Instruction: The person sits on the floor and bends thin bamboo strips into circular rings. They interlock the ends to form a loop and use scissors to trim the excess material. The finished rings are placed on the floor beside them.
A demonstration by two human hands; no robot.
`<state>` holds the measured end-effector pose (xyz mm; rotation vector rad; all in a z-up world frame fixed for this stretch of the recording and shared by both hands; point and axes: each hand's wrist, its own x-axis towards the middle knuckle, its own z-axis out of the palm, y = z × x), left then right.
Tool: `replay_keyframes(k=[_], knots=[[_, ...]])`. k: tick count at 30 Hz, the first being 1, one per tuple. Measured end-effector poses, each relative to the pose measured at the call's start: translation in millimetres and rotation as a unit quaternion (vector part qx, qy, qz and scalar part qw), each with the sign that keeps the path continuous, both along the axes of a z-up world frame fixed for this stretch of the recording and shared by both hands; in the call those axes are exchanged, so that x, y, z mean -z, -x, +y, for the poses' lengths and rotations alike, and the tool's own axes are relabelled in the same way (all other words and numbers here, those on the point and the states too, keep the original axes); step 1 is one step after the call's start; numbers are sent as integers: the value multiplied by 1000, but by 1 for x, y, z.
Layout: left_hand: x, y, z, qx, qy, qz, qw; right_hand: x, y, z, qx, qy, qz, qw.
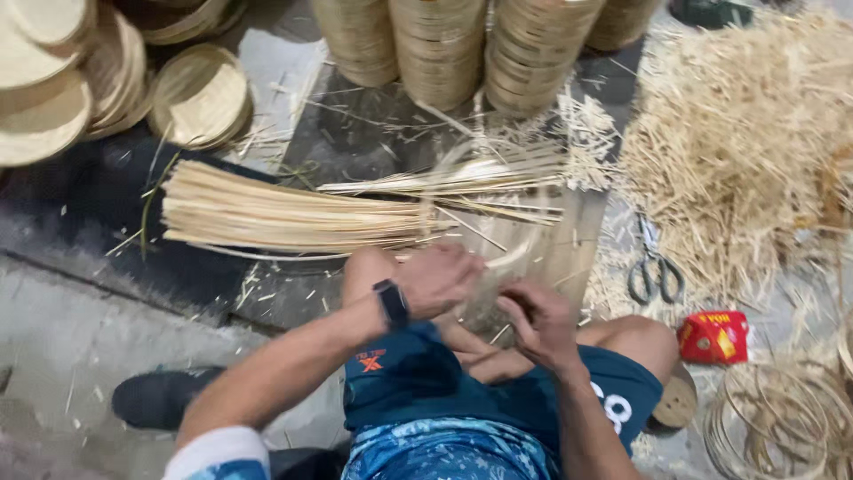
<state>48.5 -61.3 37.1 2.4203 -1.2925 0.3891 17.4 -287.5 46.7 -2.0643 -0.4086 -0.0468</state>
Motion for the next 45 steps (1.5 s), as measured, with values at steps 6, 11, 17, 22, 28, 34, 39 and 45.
replay_keyframes(k=[6, 11, 17, 22, 28, 34, 39, 45], knots=[[-2, -11, -38, -11, 34, -64, 997, -39, 0, -7, 25, 17, -142, 989], [-24, -8, -32, -3, -155, -130, 979, -56, -1, -10, 3, 53, -214, 975], [-36, -6, -29, -36, -97, -103, 989, -59, -13, -3, -27, 70, -268, 961], [-29, -7, -22, -50, 9, 35, 998, -54, -6, -10, -50, 76, -263, 960], [-15, 1, -26, -137, 368, 341, 854, -32, 8, -15, -76, -135, -97, 983], [-13, 37, -39, -4, 361, 559, 747, 13, -14, -8, -14, -190, -2, 982], [-21, 52, -54, 90, 386, 668, 630, 8, -22, -8, -216, -431, 270, 833], [-31, 37, -19, -130, 319, 403, 848, -20, -20, -4, -71, -40, 91, 992]])
